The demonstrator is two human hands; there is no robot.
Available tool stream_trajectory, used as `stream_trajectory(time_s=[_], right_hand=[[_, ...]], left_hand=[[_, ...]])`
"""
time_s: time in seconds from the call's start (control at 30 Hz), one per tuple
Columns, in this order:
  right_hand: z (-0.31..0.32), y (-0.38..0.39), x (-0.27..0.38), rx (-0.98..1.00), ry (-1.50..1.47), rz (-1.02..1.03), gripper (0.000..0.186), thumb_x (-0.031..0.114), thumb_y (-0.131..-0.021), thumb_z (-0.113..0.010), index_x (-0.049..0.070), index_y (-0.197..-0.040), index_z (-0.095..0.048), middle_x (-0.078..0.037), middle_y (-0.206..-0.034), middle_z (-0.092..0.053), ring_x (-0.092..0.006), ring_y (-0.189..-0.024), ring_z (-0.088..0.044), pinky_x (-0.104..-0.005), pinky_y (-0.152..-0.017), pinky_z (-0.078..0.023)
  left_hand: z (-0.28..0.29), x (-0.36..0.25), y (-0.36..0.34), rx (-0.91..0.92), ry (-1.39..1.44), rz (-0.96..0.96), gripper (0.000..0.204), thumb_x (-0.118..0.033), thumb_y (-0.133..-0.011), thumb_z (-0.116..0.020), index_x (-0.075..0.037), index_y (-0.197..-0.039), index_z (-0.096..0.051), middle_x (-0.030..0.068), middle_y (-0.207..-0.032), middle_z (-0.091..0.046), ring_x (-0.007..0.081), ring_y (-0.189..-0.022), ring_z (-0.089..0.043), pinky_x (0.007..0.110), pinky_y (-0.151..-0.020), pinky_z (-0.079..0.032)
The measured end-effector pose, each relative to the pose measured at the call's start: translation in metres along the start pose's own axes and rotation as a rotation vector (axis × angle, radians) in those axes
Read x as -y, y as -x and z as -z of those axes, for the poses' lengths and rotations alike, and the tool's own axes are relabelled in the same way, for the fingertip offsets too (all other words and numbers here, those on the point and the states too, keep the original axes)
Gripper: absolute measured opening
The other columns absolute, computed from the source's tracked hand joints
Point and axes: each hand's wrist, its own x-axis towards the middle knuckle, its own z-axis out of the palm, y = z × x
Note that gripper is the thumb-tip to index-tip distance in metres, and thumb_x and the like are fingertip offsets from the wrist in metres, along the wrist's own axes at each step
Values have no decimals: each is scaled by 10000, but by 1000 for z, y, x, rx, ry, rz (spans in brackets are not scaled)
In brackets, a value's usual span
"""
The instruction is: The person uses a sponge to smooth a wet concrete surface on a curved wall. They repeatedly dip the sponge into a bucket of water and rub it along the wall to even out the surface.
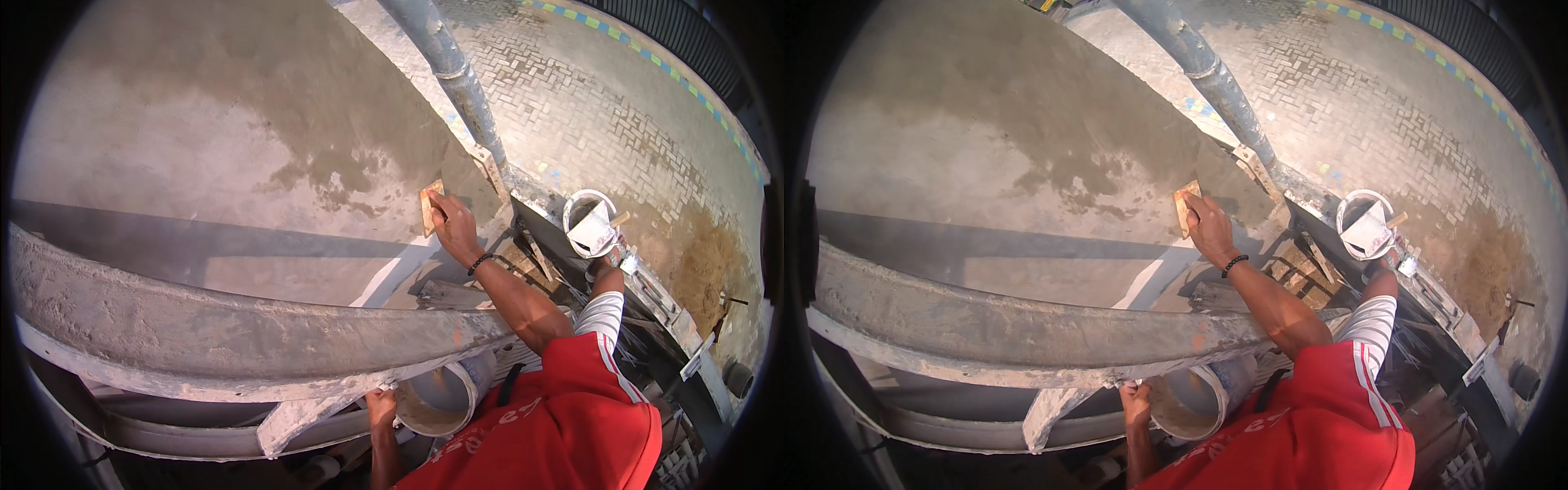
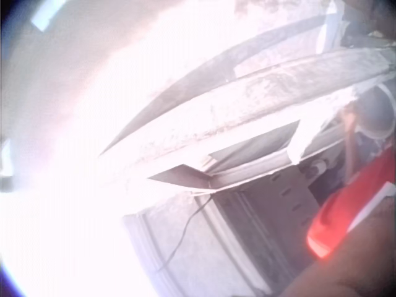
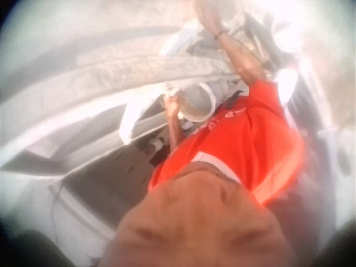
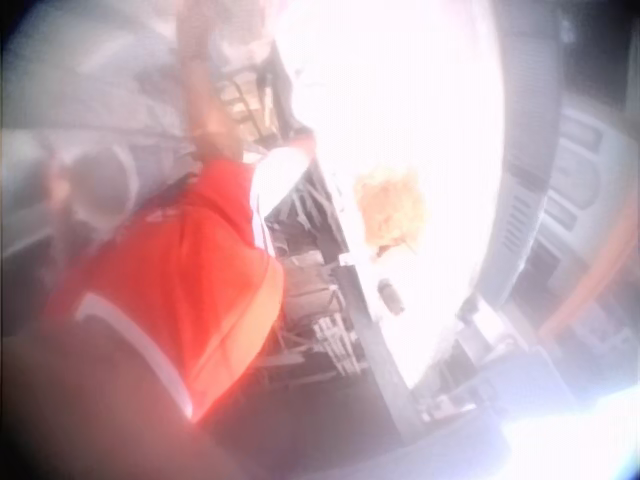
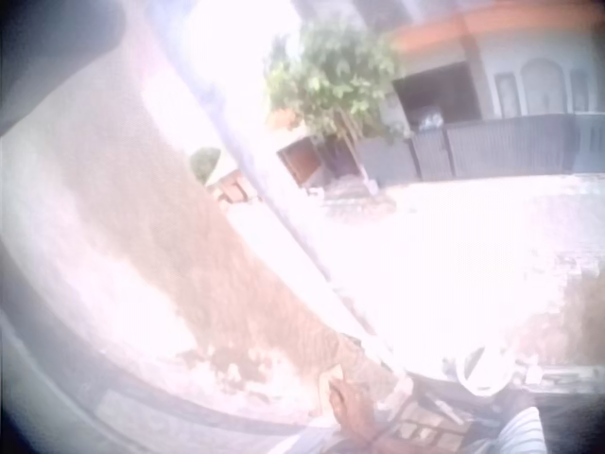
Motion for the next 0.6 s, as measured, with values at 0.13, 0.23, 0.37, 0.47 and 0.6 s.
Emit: stream_trajectory(time_s=[0.13,0.23,0.37,0.47,0.6], right_hand=[[37,-64,45,-171,-161,-15,394,53,-884,-609,123,-1271,-631,-134,-956,-614,-336,-859,-627,-412,-743,-520],[15,-68,43,-257,-80,22,395,56,-885,-611,122,-1274,-627,-143,-983,-622,-341,-871,-633,-415,-753,-521],[-13,-12,2,-127,-63,82,411,55,-877,-626,128,-1282,-618,-144,-987,-624,-346,-873,-633,-417,-746,-518],[8,-16,-6,-54,-83,-25,433,53,-868,-640,139,-1291,-613,-138,-984,-626,-353,-874,-628,-431,-744,-516],[21,-65,47,-204,-108,-8,418,61,-884,-648,131,-1296,-620,-139,-906,-604,-307,-803,-632,-402,-723,-519]], left_hand=[[0,16,0,-5,57,-20,133,15,-775,-578,-20,-877,-655,-39,-784,-614,66,-690,-513,253,-618,-391],[-1,6,-5,18,43,-46,131,11,-771,-569,-20,-881,-633,-29,-779,-606,74,-693,-518,259,-618,-392],[-7,1,-6,1,105,-126,180,-64,-774,-628,-38,-668,-485,-34,-640,-472,79,-618,-434,300,-523,-331],[-1,15,-9,9,64,-85,87,-51,-790,-614,-35,-823,-535,-16,-733,-517,93,-671,-460,283,-579,-371],[-2,8,-7,41,96,-107,95,-43,-801,-601,-31,-890,-568,-13,-770,-545,101,-678,-478,278,-595,-387]])
